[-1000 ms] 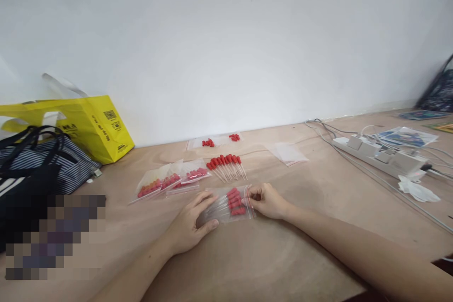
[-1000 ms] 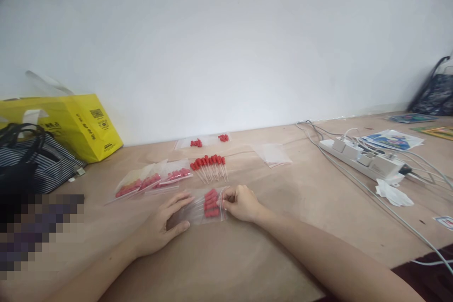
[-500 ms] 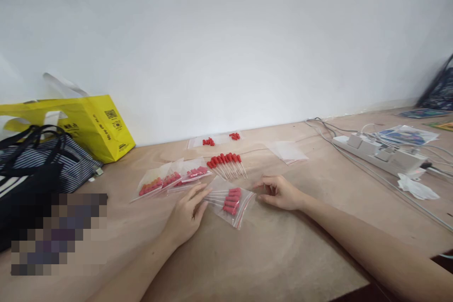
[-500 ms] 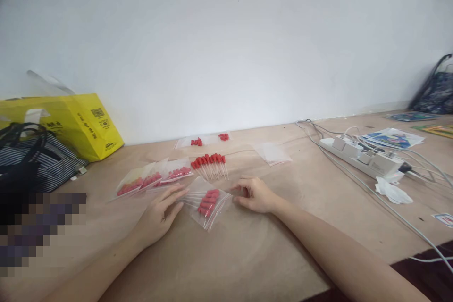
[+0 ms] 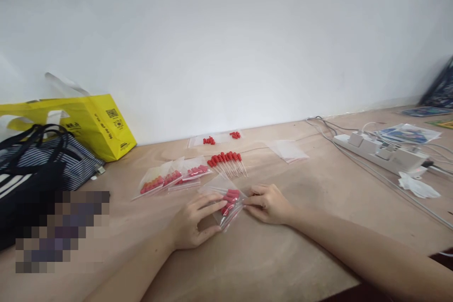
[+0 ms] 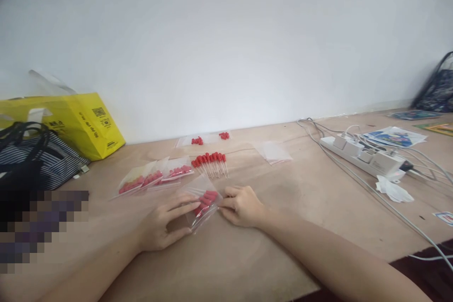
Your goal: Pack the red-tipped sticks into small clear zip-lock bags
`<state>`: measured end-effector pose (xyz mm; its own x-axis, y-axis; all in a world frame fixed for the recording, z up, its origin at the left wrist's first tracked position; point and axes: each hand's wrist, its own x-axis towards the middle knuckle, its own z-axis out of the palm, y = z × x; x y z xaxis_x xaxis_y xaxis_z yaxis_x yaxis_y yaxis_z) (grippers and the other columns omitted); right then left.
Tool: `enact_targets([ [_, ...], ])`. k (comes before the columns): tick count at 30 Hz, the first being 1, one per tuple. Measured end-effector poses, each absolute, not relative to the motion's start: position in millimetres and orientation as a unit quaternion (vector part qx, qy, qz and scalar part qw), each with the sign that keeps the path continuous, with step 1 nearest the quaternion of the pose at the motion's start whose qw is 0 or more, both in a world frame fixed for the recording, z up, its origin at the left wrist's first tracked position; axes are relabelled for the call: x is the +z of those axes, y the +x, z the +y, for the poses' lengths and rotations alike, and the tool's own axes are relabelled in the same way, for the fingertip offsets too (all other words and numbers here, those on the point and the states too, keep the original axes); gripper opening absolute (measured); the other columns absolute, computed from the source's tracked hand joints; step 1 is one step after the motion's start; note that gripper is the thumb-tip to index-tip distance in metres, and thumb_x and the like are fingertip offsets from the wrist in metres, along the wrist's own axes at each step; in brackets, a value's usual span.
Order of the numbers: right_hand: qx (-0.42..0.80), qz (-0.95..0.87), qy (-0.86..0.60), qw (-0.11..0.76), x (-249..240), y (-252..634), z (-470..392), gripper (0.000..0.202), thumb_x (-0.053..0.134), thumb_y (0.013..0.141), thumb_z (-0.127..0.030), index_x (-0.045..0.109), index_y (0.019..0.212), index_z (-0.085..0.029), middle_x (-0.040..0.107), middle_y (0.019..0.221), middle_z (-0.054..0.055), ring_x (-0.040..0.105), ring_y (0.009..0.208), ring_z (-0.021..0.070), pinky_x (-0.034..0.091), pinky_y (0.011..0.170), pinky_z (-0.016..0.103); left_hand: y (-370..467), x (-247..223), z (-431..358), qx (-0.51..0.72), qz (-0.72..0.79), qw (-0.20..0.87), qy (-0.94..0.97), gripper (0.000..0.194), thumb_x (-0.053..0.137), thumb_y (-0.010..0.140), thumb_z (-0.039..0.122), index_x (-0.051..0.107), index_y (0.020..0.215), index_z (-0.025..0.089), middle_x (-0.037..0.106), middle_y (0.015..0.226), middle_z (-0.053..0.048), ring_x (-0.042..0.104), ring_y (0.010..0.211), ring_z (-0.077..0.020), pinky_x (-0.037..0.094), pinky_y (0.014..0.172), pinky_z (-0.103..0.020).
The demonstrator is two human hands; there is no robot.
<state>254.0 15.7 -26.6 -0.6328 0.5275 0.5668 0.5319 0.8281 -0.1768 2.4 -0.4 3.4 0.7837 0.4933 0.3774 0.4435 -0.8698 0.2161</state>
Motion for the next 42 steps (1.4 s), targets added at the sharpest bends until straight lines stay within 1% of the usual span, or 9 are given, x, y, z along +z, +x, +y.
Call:
enact_targets([
  [3, -0.019, -0.895, -0.305, 0.326, -27, 246, 12, 0.017, 0.046, 0.078, -0.023, 0.062, 0.075, -0.019, 0.053, 0.072, 0.002, 0.049, 0.06, 0.0088, 0.032, 0.051, 0.02, 4, -1, -2, 0.227, 0.212, -0.002, 0.951, 0.043, 0.056, 0.078, 0.034, 0.046, 0.119, 0.024, 0.057, 0.112, -0.007, 0.053, 0.103, -0.0233, 0.042, 0.09, -0.038],
  [6, -0.021, -0.893, -0.299, 0.334, -27, 243, 13, 0.017, 0.045, 0.079, -0.023, 0.061, 0.075, -0.019, 0.053, 0.076, 0.001, 0.049, 0.06, 0.0075, 0.032, 0.051, 0.02, 6, -7, -3, 0.223, 0.211, -0.064, 0.949, 0.023, 0.047, 0.083, 0.024, 0.056, 0.104, 0.026, 0.065, 0.095, -0.003, 0.06, 0.089, -0.0187, 0.049, 0.08, -0.032],
  [7, -0.022, -0.895, -0.292, 0.337, -28, 243, 14, 0.017, 0.045, 0.08, -0.024, 0.061, 0.077, -0.02, 0.054, 0.077, 0.002, 0.049, 0.06, 0.0075, 0.032, 0.051, 0.02, 6, -8, -3, 0.221, 0.211, -0.082, 0.949, 0.021, 0.044, 0.084, 0.02, 0.059, 0.098, 0.026, 0.066, 0.09, -0.002, 0.062, 0.084, -0.0175, 0.05, 0.076, -0.031],
  [12, -0.075, -0.905, -0.246, 0.338, -30, 250, 26, 0.02, 0.046, 0.081, -0.032, 0.061, 0.089, -0.022, 0.058, 0.081, 0.003, 0.052, 0.067, 0.0101, 0.033, 0.055, 0.022, 3, -7, -5, 0.219, 0.213, -0.149, 0.94, 0.022, 0.041, 0.083, 0.015, 0.061, 0.086, 0.024, 0.068, 0.077, -0.002, 0.064, 0.069, -0.016, 0.052, 0.061, -0.027],
  [16, -0.173, -0.911, -0.194, 0.321, -30, 251, 37, 0.02, 0.042, 0.083, -0.022, 0.061, 0.078, -0.019, 0.058, 0.071, 0.002, 0.048, 0.062, 0.0095, 0.03, 0.053, 0.024, 3, -4, -6, 0.239, 0.189, -0.187, 0.934, 0.021, 0.042, 0.082, 0.014, 0.061, 0.082, 0.022, 0.068, 0.072, -0.002, 0.064, 0.062, -0.0154, 0.051, 0.053, -0.025],
  [22, -0.244, -0.908, -0.13, 0.314, -29, 245, 43, 0.021, 0.04, 0.084, -0.015, 0.057, 0.071, -0.016, 0.055, 0.064, 0.001, 0.043, 0.056, 0.0092, 0.026, 0.05, 0.025, 6, -1, -2, 0.268, 0.175, -0.21, 0.924, 0.017, 0.046, 0.08, 0.01, 0.06, 0.079, 0.02, 0.067, 0.073, -0.002, 0.064, 0.066, -0.0158, 0.052, 0.065, -0.03],
  [30, -0.255, -0.901, -0.137, 0.324, -28, 242, 42, 0.028, 0.039, 0.083, -0.015, 0.051, 0.058, -0.017, 0.05, 0.056, -0.001, 0.04, 0.052, 0.0089, 0.025, 0.05, 0.025, 8, -4, 1, 0.279, 0.176, -0.229, 0.916, 0.017, 0.044, 0.079, 0.009, 0.058, 0.077, 0.018, 0.067, 0.071, -0.002, 0.062, 0.067, -0.0155, 0.052, 0.068, -0.031],
  [34, -0.244, -0.888, -0.149, 0.36, -26, 236, 38, 0.023, 0.042, 0.082, -0.017, 0.052, 0.061, -0.017, 0.05, 0.056, -0.002, 0.039, 0.051, 0.0084, 0.025, 0.048, 0.024, 21, -5, 3, 0.329, 0.172, -0.237, 0.898, 0.016, 0.045, 0.078, 0.005, 0.057, 0.085, 0.014, 0.066, 0.076, -0.005, 0.061, 0.072, -0.0172, 0.05, 0.068, -0.033],
  [42, -0.223, -0.894, -0.146, 0.361, -24, 223, 31, 0.023, 0.041, 0.083, -0.019, 0.054, 0.064, -0.016, 0.052, 0.06, -0.001, 0.043, 0.053, 0.0084, 0.025, 0.047, 0.024, 34, -7, 4, 0.322, 0.167, -0.279, 0.889, 0.013, 0.049, 0.078, 0.005, 0.059, 0.081, 0.013, 0.067, 0.074, -0.004, 0.06, 0.069, -0.0167, 0.047, 0.068, -0.033],
])
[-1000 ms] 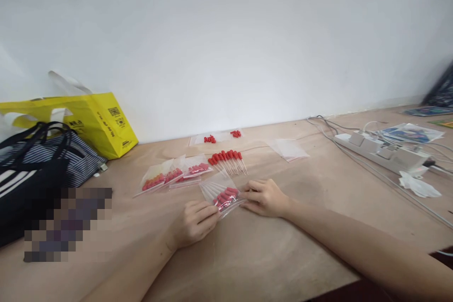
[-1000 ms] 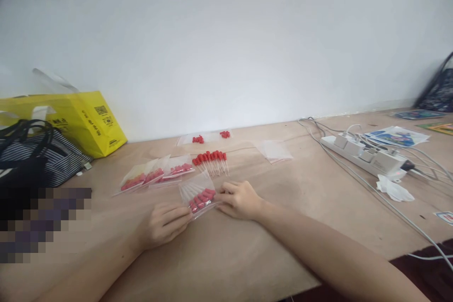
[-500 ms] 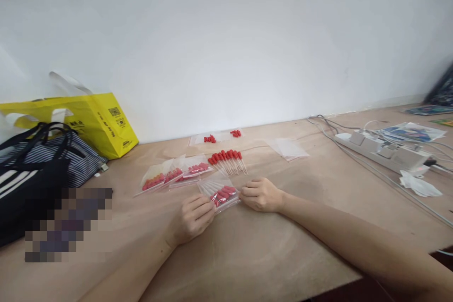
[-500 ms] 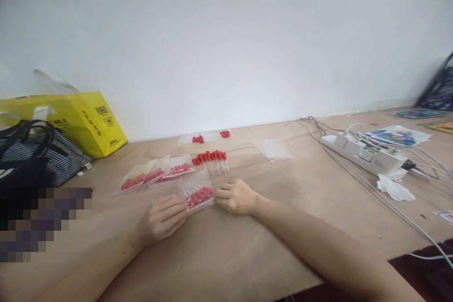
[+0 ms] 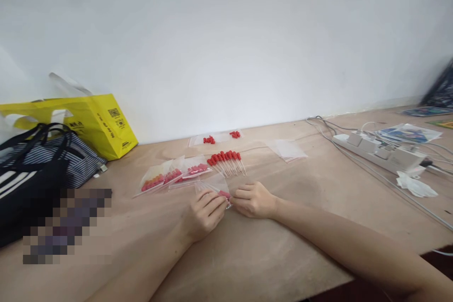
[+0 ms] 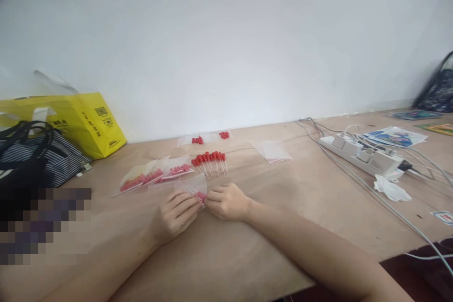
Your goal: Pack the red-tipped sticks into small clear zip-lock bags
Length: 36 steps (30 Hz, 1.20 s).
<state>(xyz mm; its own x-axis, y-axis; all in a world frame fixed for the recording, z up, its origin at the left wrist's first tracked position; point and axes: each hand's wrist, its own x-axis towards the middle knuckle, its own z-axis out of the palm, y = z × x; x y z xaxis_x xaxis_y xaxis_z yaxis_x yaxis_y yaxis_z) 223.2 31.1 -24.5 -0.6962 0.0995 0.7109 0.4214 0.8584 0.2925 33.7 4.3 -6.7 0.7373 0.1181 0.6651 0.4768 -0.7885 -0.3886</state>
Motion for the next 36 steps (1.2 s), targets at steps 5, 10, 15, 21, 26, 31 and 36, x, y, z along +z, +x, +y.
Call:
enact_targets([
  [5, -0.218, -0.902, -0.126, 0.351, -25, 220, 31, 0.021, 0.04, 0.083, -0.017, 0.054, 0.067, -0.016, 0.054, 0.061, -0.001, 0.045, 0.055, 0.0085, 0.027, 0.048, 0.024, 31, -6, 0, -0.302, -0.151, 0.321, -0.885, 0.013, 0.048, 0.079, 0.004, 0.059, 0.078, 0.011, 0.067, 0.073, -0.005, 0.06, 0.069, -0.0178, 0.045, 0.067, -0.036],
  [10, -0.207, -0.905, -0.129, 0.35, -26, 223, 34, 0.02, 0.04, 0.081, -0.015, 0.053, 0.066, -0.016, 0.057, 0.064, -0.001, 0.047, 0.057, 0.0086, 0.027, 0.049, 0.024, 17, -6, -4, -0.285, -0.169, 0.336, -0.882, 0.012, 0.049, 0.08, 0.005, 0.059, 0.078, 0.011, 0.067, 0.072, -0.006, 0.06, 0.069, -0.0182, 0.045, 0.071, -0.039],
  [15, -0.185, -0.907, -0.138, 0.351, -27, 226, 36, 0.017, 0.04, 0.078, -0.013, 0.053, 0.068, -0.017, 0.058, 0.067, 0.0, 0.046, 0.056, 0.0086, 0.028, 0.049, 0.024, -9, -2, -13, -0.263, -0.173, 0.361, -0.878, 0.014, 0.047, 0.081, 0.003, 0.058, 0.083, 0.01, 0.066, 0.07, -0.007, 0.06, 0.067, -0.0184, 0.047, 0.069, -0.039],
  [21, -0.155, -0.912, -0.166, 0.342, -29, 232, 35, 0.017, 0.038, 0.079, -0.015, 0.055, 0.076, -0.017, 0.058, 0.067, 0.0, 0.048, 0.056, 0.0089, 0.03, 0.048, 0.023, -8, -3, -20, -0.309, -0.182, 0.31, -0.88, 0.01, 0.052, 0.081, 0.008, 0.056, 0.074, 0.014, 0.064, 0.062, -0.002, 0.057, 0.057, -0.0136, 0.048, 0.065, -0.035],
  [26, -0.099, -0.91, -0.203, 0.349, -30, 240, 29, 0.023, 0.04, 0.08, -0.021, 0.054, 0.099, -0.021, 0.06, 0.087, 0.003, 0.055, 0.068, 0.0098, 0.037, 0.053, 0.02, 12, -4, -24, -0.357, -0.164, 0.244, -0.887, 0.014, 0.052, 0.08, 0.006, 0.054, 0.07, 0.016, 0.061, 0.057, 0.002, 0.054, 0.052, -0.011, 0.047, 0.061, -0.029],
  [31, 0.018, -0.917, -0.187, 0.353, -27, 246, 27, 0.02, 0.042, 0.077, -0.014, 0.058, 0.085, -0.022, 0.061, 0.088, 0.002, 0.058, 0.073, 0.0096, 0.043, 0.06, 0.02, 22, -5, -22, -0.352, -0.141, 0.138, -0.915, 0.005, 0.053, 0.081, 0.017, 0.054, 0.076, 0.017, 0.062, 0.064, 0.0, 0.056, 0.059, -0.0134, 0.047, 0.064, -0.03],
  [36, 0.322, -0.797, -0.247, 0.447, -12, 271, 44, 0.01, 0.044, 0.081, -0.025, 0.046, 0.074, -0.018, 0.061, 0.088, 0.007, 0.061, 0.068, 0.0115, 0.049, 0.059, 0.025, 12, -6, -11, -0.369, -0.3, 0.029, -0.879, 0.013, 0.041, 0.085, 0.019, 0.053, 0.09, 0.018, 0.06, 0.082, -0.005, 0.057, 0.078, -0.0161, 0.047, 0.068, -0.027],
])
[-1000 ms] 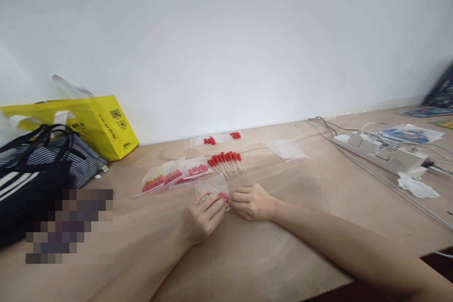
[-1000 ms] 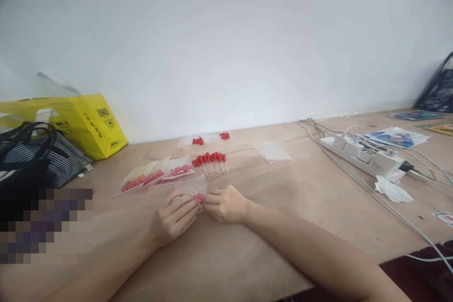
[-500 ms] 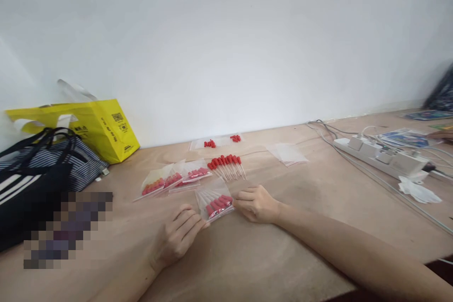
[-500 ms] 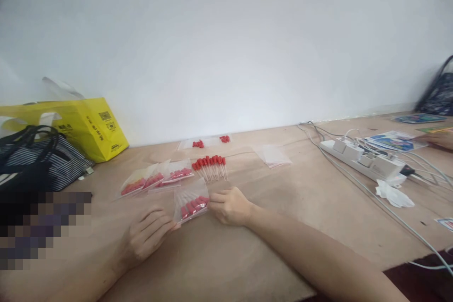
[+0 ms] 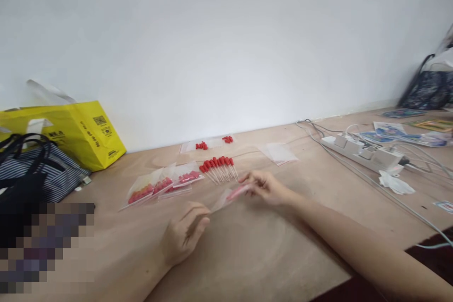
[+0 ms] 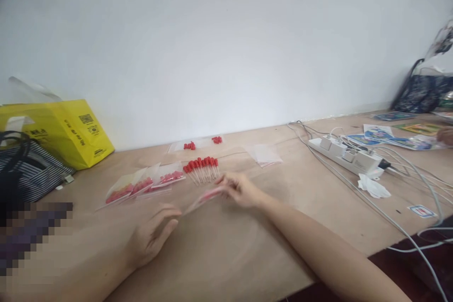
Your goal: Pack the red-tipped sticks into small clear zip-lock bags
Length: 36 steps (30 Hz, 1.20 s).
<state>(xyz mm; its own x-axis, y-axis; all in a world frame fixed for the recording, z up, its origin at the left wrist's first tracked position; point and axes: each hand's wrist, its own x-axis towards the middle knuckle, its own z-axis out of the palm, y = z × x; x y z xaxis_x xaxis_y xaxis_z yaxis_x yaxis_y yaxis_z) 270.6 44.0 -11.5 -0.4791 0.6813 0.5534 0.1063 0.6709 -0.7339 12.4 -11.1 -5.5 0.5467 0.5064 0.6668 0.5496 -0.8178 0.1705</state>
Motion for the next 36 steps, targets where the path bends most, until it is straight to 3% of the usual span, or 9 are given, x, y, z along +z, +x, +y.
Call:
enact_targets([
  [4, 0.405, -0.65, -0.331, 0.551, -3, 302, 70, 0.027, 0.049, 0.078, -0.043, 0.037, 0.072, -0.02, 0.062, 0.069, 0.002, 0.062, 0.062, 0.0136, 0.051, 0.058, 0.03, 11, -6, -6, -0.333, -0.341, -0.005, -0.879, 0.013, 0.042, 0.084, 0.019, 0.053, 0.088, 0.018, 0.057, 0.086, -0.005, 0.057, 0.079, -0.0155, 0.048, 0.068, -0.026],
  [8, 0.296, -0.633, -0.375, 0.609, -12, 323, 95, 0.028, 0.049, 0.077, -0.045, 0.039, 0.071, -0.019, 0.06, 0.093, 0.008, 0.061, 0.078, 0.0151, 0.049, 0.072, 0.035, 15, -5, -3, -0.289, -0.342, -0.021, -0.894, 0.014, 0.042, 0.083, 0.02, 0.054, 0.091, 0.019, 0.057, 0.09, -0.006, 0.058, 0.081, -0.0164, 0.049, 0.069, -0.027],
  [17, 0.113, -0.775, -0.433, 0.446, -43, 323, 129, 0.007, 0.041, 0.078, -0.016, 0.045, 0.073, -0.017, 0.057, 0.1, 0.01, 0.054, 0.091, 0.0152, 0.042, 0.078, 0.03, 18, -5, 3, -0.251, -0.38, -0.029, -0.89, 0.022, 0.045, 0.082, 0.024, 0.053, 0.102, 0.019, 0.06, 0.101, -0.007, 0.058, 0.092, -0.0205, 0.049, 0.078, -0.033],
  [23, -0.019, -0.798, -0.519, 0.304, -35, 334, 128, 0.022, 0.047, 0.068, -0.012, 0.059, 0.086, -0.018, 0.051, 0.11, 0.009, 0.047, 0.101, 0.0211, 0.036, 0.084, 0.037, 16, -7, 3, -0.239, -0.374, -0.05, -0.895, 0.02, 0.044, 0.083, 0.022, 0.053, 0.1, 0.02, 0.06, 0.101, -0.006, 0.058, 0.092, -0.0195, 0.049, 0.078, -0.032],
  [28, -0.046, -0.69, -0.668, 0.274, -32, 358, 121, 0.032, 0.051, 0.07, -0.028, 0.059, 0.099, -0.021, 0.053, 0.113, 0.009, 0.045, 0.104, 0.0257, 0.03, 0.088, 0.044, 15, -7, 5, -0.239, -0.368, -0.049, -0.897, 0.02, 0.046, 0.082, 0.022, 0.054, 0.1, 0.02, 0.059, 0.103, -0.007, 0.057, 0.095, -0.0198, 0.048, 0.08, -0.032],
  [32, -0.03, -0.663, -0.701, 0.261, -39, 368, 121, 0.034, 0.048, 0.068, -0.021, 0.06, 0.1, -0.017, 0.059, 0.104, 0.01, 0.053, 0.095, 0.0228, 0.036, 0.083, 0.035, 15, -6, 5, -0.241, -0.367, -0.046, -0.897, 0.019, 0.046, 0.082, 0.022, 0.055, 0.099, 0.02, 0.06, 0.103, -0.007, 0.058, 0.093, -0.0201, 0.049, 0.079, -0.033],
  [36, -0.032, -0.654, -0.7, 0.284, -43, 369, 124, 0.027, 0.043, 0.071, -0.016, 0.065, 0.087, -0.016, 0.064, 0.093, 0.01, 0.057, 0.088, 0.0212, 0.04, 0.077, 0.03, 15, -9, 5, -0.243, -0.369, -0.053, -0.896, 0.02, 0.045, 0.082, 0.022, 0.055, 0.1, 0.02, 0.059, 0.104, -0.006, 0.057, 0.095, -0.0205, 0.048, 0.08, -0.034],
])
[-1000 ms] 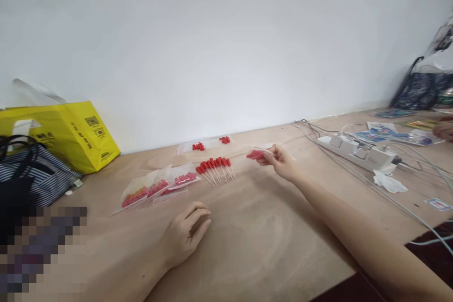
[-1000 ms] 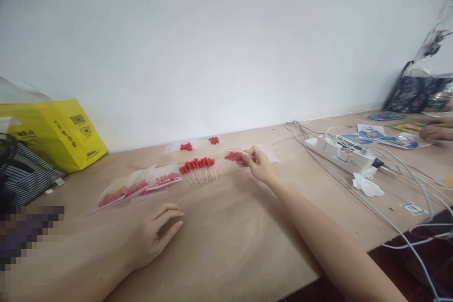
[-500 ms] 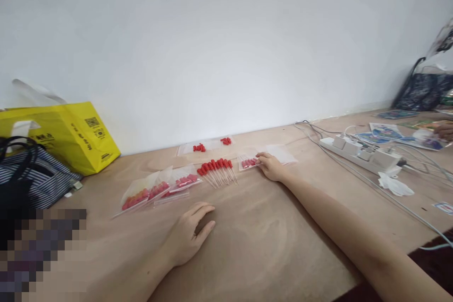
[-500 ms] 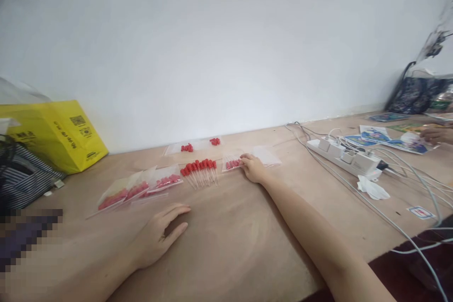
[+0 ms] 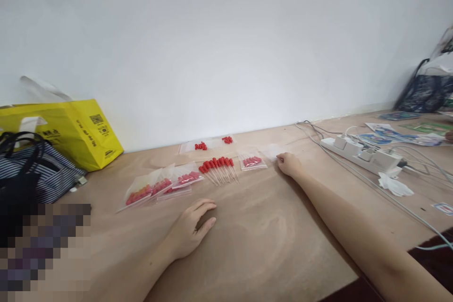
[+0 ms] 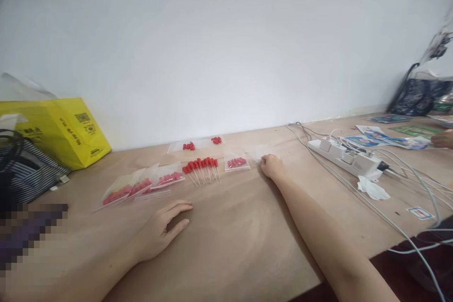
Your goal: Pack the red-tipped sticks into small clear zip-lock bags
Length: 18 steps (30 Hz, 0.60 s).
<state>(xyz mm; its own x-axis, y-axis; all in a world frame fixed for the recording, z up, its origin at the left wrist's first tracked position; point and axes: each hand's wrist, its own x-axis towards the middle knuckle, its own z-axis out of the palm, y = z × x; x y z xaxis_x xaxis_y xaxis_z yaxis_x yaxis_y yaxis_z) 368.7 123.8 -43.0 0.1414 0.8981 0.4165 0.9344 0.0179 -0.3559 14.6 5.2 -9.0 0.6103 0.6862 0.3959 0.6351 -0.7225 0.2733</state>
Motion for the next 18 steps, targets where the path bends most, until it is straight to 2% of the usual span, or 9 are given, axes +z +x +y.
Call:
enact_targets([
  [3, -0.047, -0.639, -0.7, 0.316, -36, 363, 121, 0.027, 0.039, 0.075, -0.016, 0.065, 0.085, -0.016, 0.063, 0.093, 0.011, 0.057, 0.088, 0.0211, 0.04, 0.078, 0.03, 14, -12, 6, 0.239, 0.369, 0.056, 0.896, 0.02, 0.045, 0.083, 0.022, 0.054, 0.101, 0.021, 0.058, 0.104, -0.006, 0.056, 0.095, -0.0201, 0.048, 0.08, -0.033],
  [5, -0.055, -0.647, -0.656, 0.385, -28, 351, 115, 0.027, 0.038, 0.078, -0.018, 0.063, 0.088, -0.016, 0.062, 0.095, 0.01, 0.056, 0.09, 0.0198, 0.041, 0.079, 0.03, 13, -12, 6, 0.238, 0.377, 0.048, 0.894, 0.023, 0.044, 0.083, 0.023, 0.051, 0.105, 0.021, 0.056, 0.107, -0.007, 0.054, 0.098, -0.0203, 0.047, 0.082, -0.034],
  [7, -0.043, -0.685, -0.539, 0.488, -21, 329, 102, 0.022, 0.041, 0.078, -0.018, 0.061, 0.088, -0.017, 0.062, 0.094, 0.009, 0.056, 0.089, 0.018, 0.043, 0.078, 0.03, 14, -9, 5, 0.261, 0.388, 0.017, 0.883, 0.029, 0.044, 0.083, 0.024, 0.046, 0.112, 0.02, 0.053, 0.111, -0.008, 0.051, 0.103, -0.0215, 0.045, 0.085, -0.036],
  [9, 0.002, -0.76, -0.394, 0.518, -16, 301, 83, 0.018, 0.044, 0.077, -0.016, 0.06, 0.085, -0.02, 0.064, 0.088, 0.006, 0.058, 0.085, 0.0167, 0.045, 0.076, 0.031, 15, -3, 4, 0.318, 0.395, -0.038, 0.861, 0.035, 0.045, 0.083, 0.024, 0.04, 0.117, 0.019, 0.05, 0.115, -0.009, 0.046, 0.108, -0.0234, 0.041, 0.089, -0.04],
  [10, 0.02, -0.797, -0.33, 0.505, -15, 286, 73, 0.019, 0.044, 0.076, -0.013, 0.059, 0.084, -0.02, 0.064, 0.086, 0.005, 0.058, 0.084, 0.0156, 0.046, 0.076, 0.031, 15, 0, 2, 0.359, 0.39, -0.073, 0.845, 0.036, 0.045, 0.082, 0.024, 0.04, 0.117, 0.019, 0.05, 0.114, -0.01, 0.045, 0.108, -0.0243, 0.04, 0.09, -0.042],
  [14, 0.092, -0.916, -0.152, 0.359, -16, 242, 42, 0.021, 0.044, 0.075, -0.007, 0.057, 0.087, -0.019, 0.064, 0.091, 0.005, 0.057, 0.09, 0.0119, 0.045, 0.08, 0.027, 15, 11, -4, 0.466, 0.333, -0.175, 0.801, 0.029, 0.048, 0.079, 0.017, 0.046, 0.108, 0.018, 0.051, 0.108, -0.01, 0.048, 0.102, -0.0256, 0.038, 0.088, -0.045],
  [18, 0.143, -0.94, -0.112, 0.288, -21, 233, 35, 0.03, 0.039, 0.069, 0.0, 0.058, 0.084, -0.017, 0.064, 0.09, 0.005, 0.055, 0.096, 0.0118, 0.043, 0.085, 0.027, 15, 10, -6, 0.406, 0.302, -0.137, 0.852, 0.023, 0.049, 0.079, 0.014, 0.052, 0.101, 0.019, 0.05, 0.109, -0.009, 0.049, 0.101, -0.0232, 0.042, 0.085, -0.039],
])
